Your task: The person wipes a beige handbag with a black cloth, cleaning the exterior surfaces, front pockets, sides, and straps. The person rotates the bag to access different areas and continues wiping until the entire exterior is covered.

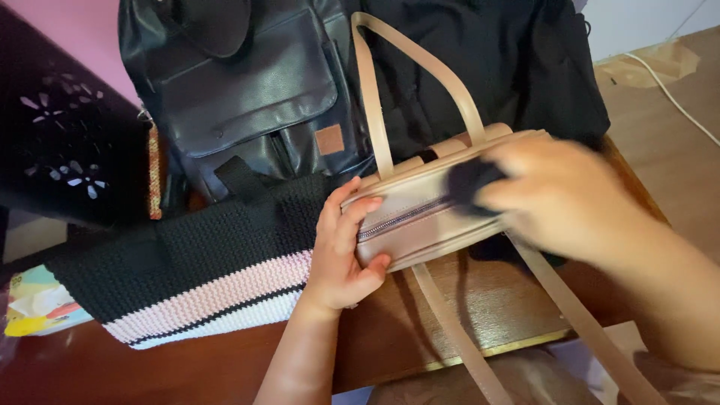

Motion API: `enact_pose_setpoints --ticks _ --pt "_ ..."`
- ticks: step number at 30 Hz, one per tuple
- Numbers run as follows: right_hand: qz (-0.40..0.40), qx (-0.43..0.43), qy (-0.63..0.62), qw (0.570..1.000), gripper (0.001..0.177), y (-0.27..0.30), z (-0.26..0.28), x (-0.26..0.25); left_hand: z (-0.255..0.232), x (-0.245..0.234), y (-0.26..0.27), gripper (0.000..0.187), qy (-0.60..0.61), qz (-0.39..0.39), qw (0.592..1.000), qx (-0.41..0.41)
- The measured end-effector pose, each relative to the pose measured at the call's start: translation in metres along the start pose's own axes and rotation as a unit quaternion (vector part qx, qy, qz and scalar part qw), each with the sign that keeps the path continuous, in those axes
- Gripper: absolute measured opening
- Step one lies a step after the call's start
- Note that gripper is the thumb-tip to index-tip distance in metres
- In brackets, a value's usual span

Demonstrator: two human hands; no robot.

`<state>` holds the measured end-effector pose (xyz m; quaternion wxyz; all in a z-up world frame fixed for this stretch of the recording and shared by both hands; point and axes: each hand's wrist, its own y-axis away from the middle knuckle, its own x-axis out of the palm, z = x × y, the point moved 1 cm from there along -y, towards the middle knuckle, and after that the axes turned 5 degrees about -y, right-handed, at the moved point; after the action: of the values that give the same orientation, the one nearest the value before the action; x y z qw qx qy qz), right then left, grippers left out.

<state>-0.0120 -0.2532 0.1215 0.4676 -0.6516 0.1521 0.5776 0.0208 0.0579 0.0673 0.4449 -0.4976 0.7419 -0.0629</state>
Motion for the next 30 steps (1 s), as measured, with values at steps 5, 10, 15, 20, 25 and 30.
enact_pose_setpoints --ticks 5,10,15,20,25,30 --pt "-0.098 0.164 -0.128 0.973 0.011 0.081 -0.075 0.02 -0.002 0.002 0.0 0.076 0.014 0.02 1.0 -0.014" --pt "-0.21 0.563 -0.237 0.763 0.036 0.119 -0.124 0.1 -0.002 0.008 -0.001 0.063 0.081 -0.041 0.996 -0.003" --pt "-0.234 0.415 -0.43 0.767 0.013 0.104 -0.108 0.141 0.009 0.014 -0.003 0.059 0.084 -0.061 0.994 0.024" --pt "0.005 0.407 -0.176 0.896 0.017 0.13 -0.122 0.137 0.008 0.012 -0.002 0.058 0.077 -0.058 0.995 0.032" --pt "-0.124 0.607 -0.288 0.73 0.023 0.105 -0.105 0.045 0.008 0.01 0.0 0.058 0.083 -0.058 0.994 0.034" --pt "-0.141 0.489 -0.297 0.808 0.036 0.109 -0.126 0.107 0.009 0.011 0.0 0.058 0.08 -0.06 0.994 0.032"
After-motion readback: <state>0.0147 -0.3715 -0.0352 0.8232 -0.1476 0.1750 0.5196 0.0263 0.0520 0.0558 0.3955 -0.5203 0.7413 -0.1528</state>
